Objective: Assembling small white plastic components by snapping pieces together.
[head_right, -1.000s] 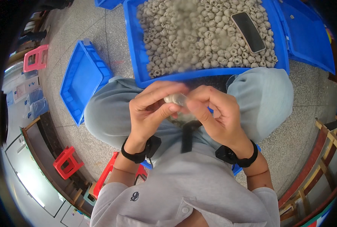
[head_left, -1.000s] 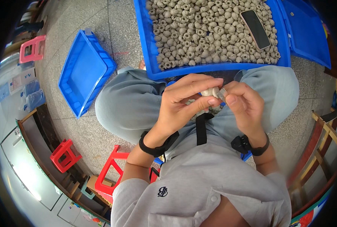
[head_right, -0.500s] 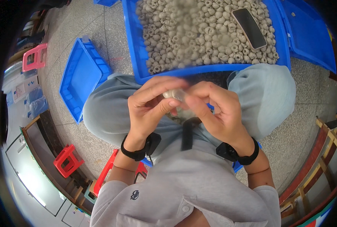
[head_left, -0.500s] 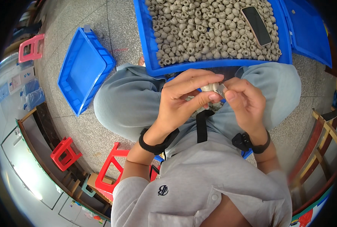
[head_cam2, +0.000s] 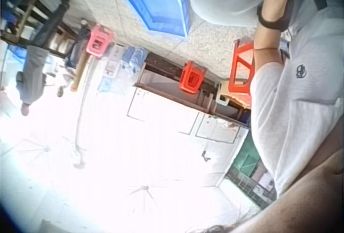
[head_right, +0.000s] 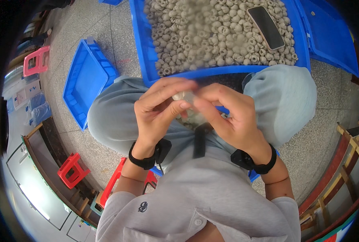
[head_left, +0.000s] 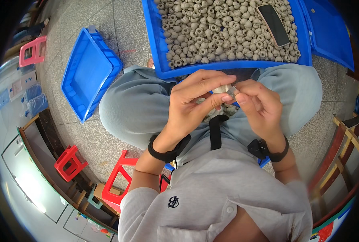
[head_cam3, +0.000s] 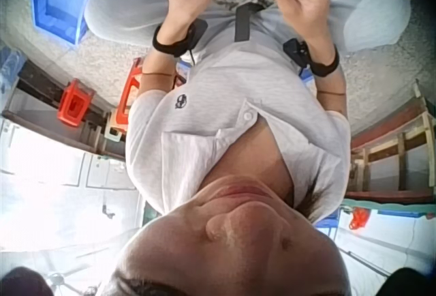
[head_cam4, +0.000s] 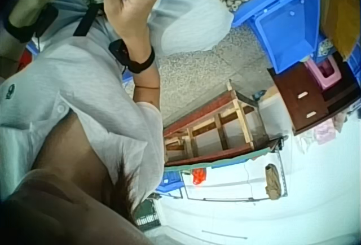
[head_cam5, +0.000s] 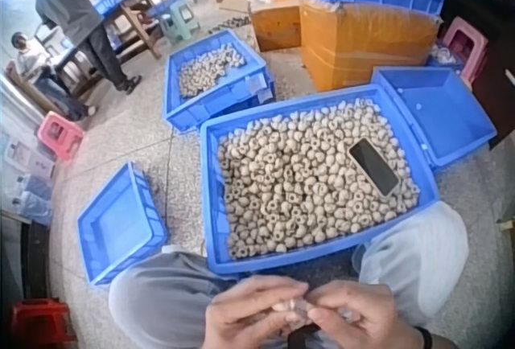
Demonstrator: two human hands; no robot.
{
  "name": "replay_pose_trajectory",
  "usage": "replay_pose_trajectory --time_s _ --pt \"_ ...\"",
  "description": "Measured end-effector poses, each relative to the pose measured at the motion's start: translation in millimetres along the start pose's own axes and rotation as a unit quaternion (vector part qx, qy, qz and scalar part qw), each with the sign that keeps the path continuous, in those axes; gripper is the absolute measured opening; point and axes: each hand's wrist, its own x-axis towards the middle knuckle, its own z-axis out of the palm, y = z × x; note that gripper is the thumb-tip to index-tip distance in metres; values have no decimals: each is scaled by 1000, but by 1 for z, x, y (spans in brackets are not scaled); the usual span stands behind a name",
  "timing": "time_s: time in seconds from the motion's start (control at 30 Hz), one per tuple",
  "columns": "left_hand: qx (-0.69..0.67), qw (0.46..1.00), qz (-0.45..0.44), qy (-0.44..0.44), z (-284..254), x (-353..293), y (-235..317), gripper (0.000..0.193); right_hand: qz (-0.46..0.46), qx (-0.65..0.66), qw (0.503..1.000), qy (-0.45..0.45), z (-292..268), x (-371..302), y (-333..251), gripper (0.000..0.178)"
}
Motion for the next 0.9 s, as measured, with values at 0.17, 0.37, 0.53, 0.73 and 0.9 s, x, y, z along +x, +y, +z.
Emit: replay_pose_trajectory --time_s 0.17,0.37,0.53,0.73,0.9 --pt "-40 999 -8 -9 1 2 3 31 54 170 984 -13 -3 0 0 10" --pt "-61 998 4 -14 1 2 0 32 76 221 972 -23 -2 1 -3 13" --pt "-54 998 28 -11 2 3 -2 31 78 220 972 -30 -4 3 -5 13" --pt "-76 997 7 -15 3 3 0 30 76 228 971 -19 -1 2 -3 13" --pt "-79 997 5 -16 3 1 -1 29 66 187 980 -25 -2 3 -6 11"
